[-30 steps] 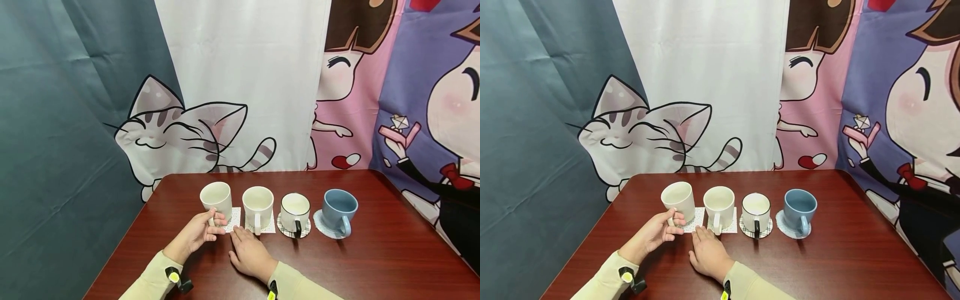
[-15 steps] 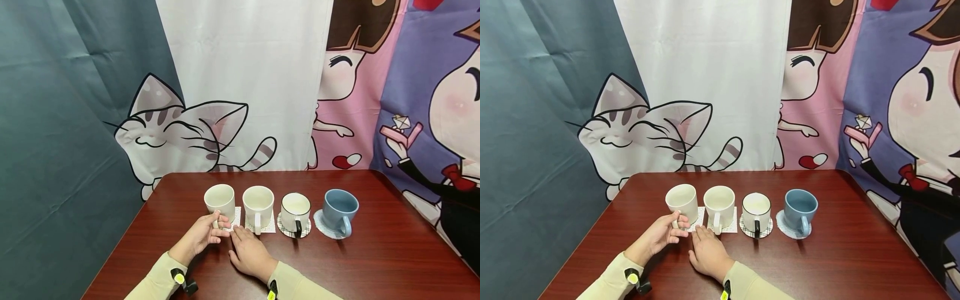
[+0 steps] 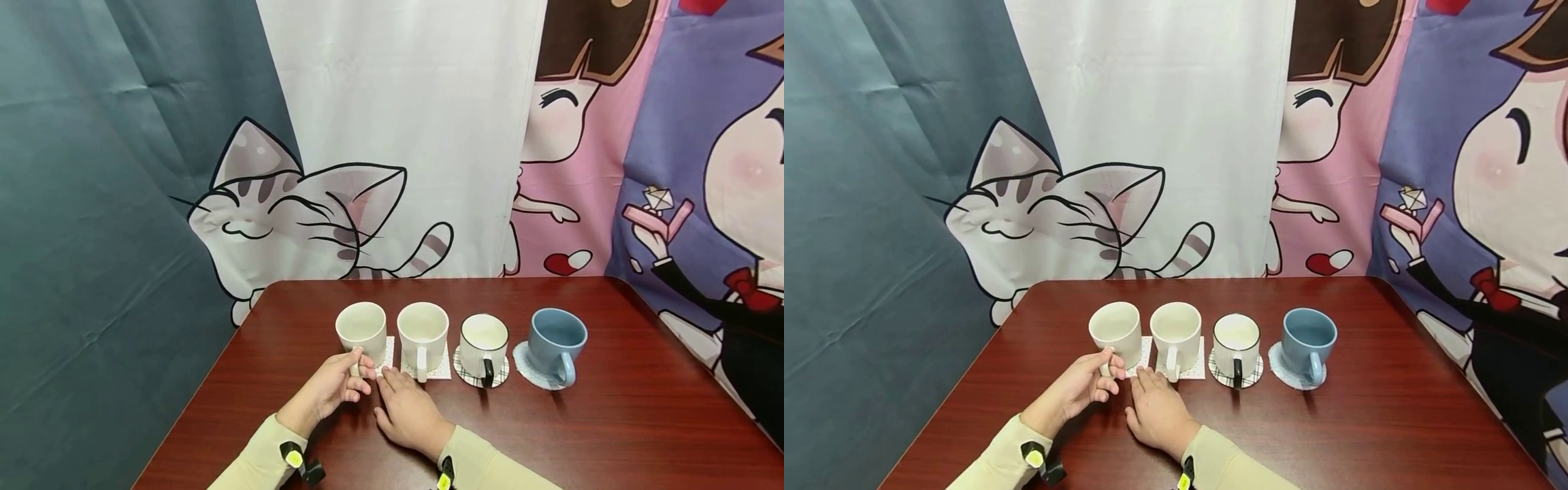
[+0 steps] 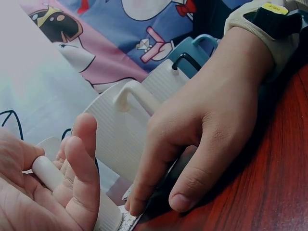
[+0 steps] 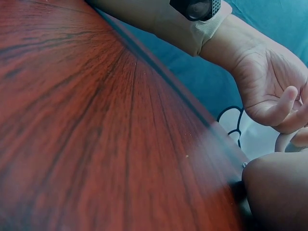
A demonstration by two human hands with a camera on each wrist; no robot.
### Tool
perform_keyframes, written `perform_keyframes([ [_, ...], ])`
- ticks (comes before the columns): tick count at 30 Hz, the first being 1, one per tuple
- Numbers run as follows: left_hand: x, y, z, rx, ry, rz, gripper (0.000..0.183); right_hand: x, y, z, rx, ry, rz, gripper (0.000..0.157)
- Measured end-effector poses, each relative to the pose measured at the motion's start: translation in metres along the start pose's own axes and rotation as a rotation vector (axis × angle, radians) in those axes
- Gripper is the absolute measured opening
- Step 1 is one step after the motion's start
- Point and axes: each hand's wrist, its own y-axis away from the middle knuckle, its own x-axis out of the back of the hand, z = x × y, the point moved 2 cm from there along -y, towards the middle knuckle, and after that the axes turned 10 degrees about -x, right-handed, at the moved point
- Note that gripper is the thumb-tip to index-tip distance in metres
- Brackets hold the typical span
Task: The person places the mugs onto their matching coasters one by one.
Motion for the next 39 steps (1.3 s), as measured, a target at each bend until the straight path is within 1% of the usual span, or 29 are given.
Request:
perform_keyframes([
  [5, -0.003, 0.002, 0.002, 0.001, 0.003, -0.014, 0.037, -0.001, 0.000, 0.001, 0.001, 0.002, -0.005, 0.058],
  [11, -0.003, 0.002, 0.002, -0.002, 0.004, -0.019, 0.038, 0.000, 0.000, 0.001, 0.015, 0.001, 0.021, 0.057],
  [13, -0.002, 0.002, 0.002, -0.004, -0.007, -0.023, 0.038, 0.000, 0.000, 0.000, 0.017, -0.003, 0.030, 0.058],
  [16, 0.000, 0.002, 0.003, -0.005, -0.053, -0.022, 0.039, 0.000, 0.001, 0.000, 0.014, -0.004, 0.026, 0.059],
  [22, 0.004, 0.003, 0.008, -0.006, -0.226, -0.006, 0.046, 0.000, 0.001, 0.000, 0.005, -0.008, 0.004, 0.059],
  [25, 0.007, 0.004, 0.013, -0.015, -0.317, -0.008, 0.048, 0.002, 0.001, 0.000, 0.001, -0.013, -0.002, 0.057],
  [27, 0.009, 0.004, 0.017, -0.021, -0.375, 0.005, 0.049, 0.007, 0.002, 0.000, 0.010, -0.020, 0.002, 0.054],
  [31, 0.015, 0.004, 0.031, -0.050, -0.526, 0.087, 0.042, 0.026, 0.001, -0.001, 0.050, -0.050, 0.011, 0.043],
  [33, 0.015, 0.004, 0.038, -0.055, -0.606, 0.114, 0.036, 0.039, 0.001, -0.002, 0.090, -0.065, 0.006, 0.034],
  [36, 0.014, 0.003, 0.045, -0.036, -0.689, 0.108, 0.030, 0.058, 0.000, -0.003, 0.163, -0.105, -0.041, 0.015],
  [37, 0.012, 0.004, 0.047, -0.026, -0.699, 0.097, 0.029, 0.062, 0.000, -0.004, 0.187, -0.119, -0.059, 0.013],
  [39, 0.010, 0.004, 0.048, -0.012, -0.700, 0.071, 0.029, 0.070, 0.000, -0.004, 0.222, -0.142, -0.086, 0.017],
])
